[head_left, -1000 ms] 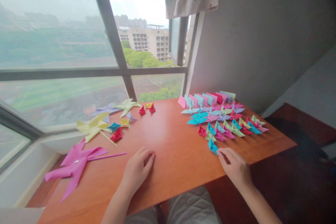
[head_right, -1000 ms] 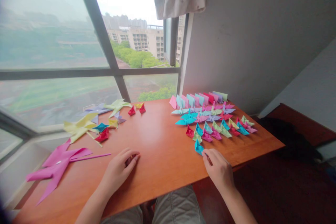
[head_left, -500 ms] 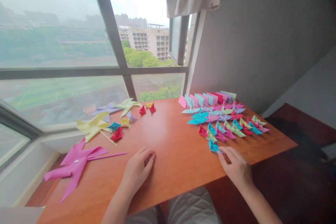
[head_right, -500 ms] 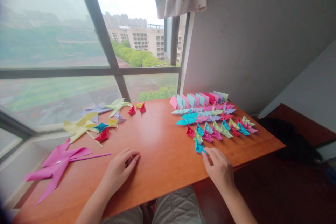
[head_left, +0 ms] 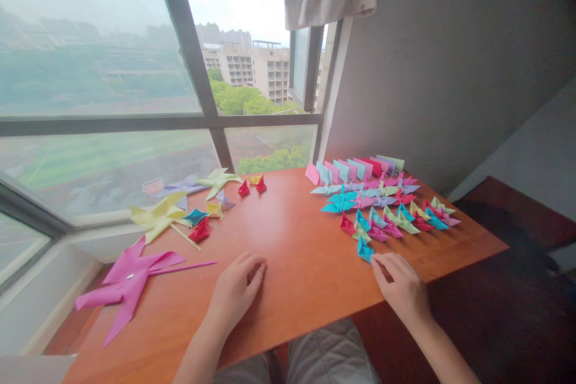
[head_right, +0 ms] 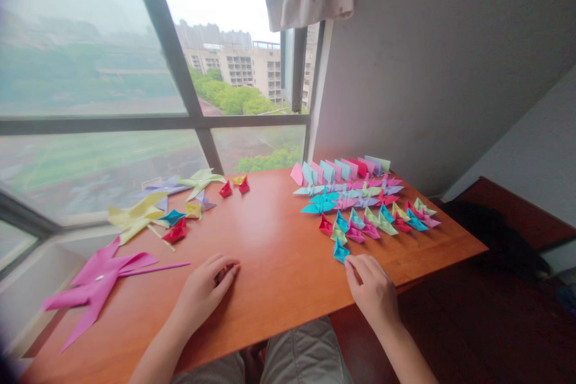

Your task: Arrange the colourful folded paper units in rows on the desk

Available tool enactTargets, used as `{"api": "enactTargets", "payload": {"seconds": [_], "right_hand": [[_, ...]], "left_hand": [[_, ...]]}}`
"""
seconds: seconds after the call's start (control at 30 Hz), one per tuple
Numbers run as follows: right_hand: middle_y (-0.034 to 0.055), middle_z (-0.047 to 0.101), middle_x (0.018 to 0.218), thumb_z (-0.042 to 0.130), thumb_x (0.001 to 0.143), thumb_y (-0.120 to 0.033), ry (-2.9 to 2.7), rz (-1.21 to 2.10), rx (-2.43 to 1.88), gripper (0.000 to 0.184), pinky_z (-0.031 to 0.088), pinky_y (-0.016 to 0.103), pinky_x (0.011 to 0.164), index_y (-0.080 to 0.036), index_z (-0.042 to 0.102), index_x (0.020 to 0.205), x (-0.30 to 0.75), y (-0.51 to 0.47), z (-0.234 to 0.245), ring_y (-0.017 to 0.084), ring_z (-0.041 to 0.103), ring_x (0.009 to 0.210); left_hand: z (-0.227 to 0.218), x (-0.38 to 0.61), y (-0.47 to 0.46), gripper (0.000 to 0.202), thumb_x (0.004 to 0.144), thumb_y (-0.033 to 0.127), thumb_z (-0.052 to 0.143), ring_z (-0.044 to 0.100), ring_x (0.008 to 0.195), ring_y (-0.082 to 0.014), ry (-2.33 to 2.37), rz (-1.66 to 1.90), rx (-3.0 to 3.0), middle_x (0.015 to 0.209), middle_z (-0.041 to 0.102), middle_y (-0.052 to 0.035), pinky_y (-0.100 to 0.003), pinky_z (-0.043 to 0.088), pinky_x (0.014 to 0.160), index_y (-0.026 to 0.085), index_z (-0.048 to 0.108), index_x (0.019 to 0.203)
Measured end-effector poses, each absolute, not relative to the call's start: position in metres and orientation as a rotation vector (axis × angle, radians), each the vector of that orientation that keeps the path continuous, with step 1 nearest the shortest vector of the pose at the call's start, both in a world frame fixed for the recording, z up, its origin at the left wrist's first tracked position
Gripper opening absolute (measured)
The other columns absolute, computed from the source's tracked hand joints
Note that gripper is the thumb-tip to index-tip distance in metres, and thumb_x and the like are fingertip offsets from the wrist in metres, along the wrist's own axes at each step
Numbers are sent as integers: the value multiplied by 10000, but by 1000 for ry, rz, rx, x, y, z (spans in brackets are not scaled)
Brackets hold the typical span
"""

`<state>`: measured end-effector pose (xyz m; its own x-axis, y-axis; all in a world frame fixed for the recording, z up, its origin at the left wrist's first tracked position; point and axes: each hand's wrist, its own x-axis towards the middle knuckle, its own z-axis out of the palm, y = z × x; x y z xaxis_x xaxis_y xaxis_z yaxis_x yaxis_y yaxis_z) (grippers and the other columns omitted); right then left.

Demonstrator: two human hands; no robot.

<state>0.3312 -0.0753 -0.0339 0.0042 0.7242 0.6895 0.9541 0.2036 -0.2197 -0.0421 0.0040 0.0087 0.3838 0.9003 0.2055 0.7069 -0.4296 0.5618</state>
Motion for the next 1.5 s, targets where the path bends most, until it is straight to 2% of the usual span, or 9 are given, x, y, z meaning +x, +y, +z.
{"api": "enactTargets", "payload": {"seconds": [0.63,0.83,1.0,1.13,1.23,1.33,1.5], "right_hand": [[65,691,832,539,935,-240,-1760,-378,-1575,140,511,338,786,-213,676,928,324,-78,-26,200,648,787],[59,676,815,566,921,-235,-1722,-361,-1542,122,494,351,764,-215,672,978,316,-83,-12,200,622,753],[59,673,839,548,916,-152,-1799,-196,-1387,153,492,323,764,-213,653,1010,278,-82,-2,193,630,796],[50,659,805,497,942,-154,-1948,-19,-1294,170,488,285,725,-206,650,994,241,-69,-3,169,632,761],[35,641,755,468,959,-184,-2003,49,-1292,190,468,264,683,-205,657,952,223,-56,-8,156,617,713],[29,634,732,456,964,-212,-2015,114,-1322,214,464,248,664,-210,664,911,217,-46,-14,153,617,696],[35,668,792,476,950,-223,-1957,296,-1362,201,493,253,703,-221,675,918,220,-40,-21,163,637,729]], "left_hand": [[11,-41,4,227,916,317,489,634,700,-192,1399,723,2261,809,674,-45,-273,468,640,209,689,928],[10,-41,4,229,919,310,483,626,700,-188,1400,705,2254,811,670,-50,-274,463,647,204,686,933],[12,-40,3,221,921,299,487,619,694,-179,1389,712,2213,834,681,-44,-274,465,650,206,685,956],[20,-45,10,239,911,279,478,625,680,-171,1376,731,2170,840,699,-42,-275,478,655,188,676,1012],[29,-63,22,241,910,293,475,642,732,-181,1520,776,2216,901,710,-45,-280,484,678,192,669,1013],[40,-91,33,240,917,324,474,658,820,-209,1863,805,2243,958,701,-57,-291,485,710,195,658,1002],[48,-132,47,289,907,343,478,659,925,-280,2393,627,2251,1061,679,-112,-325,480,736,183,659,1065]]}}
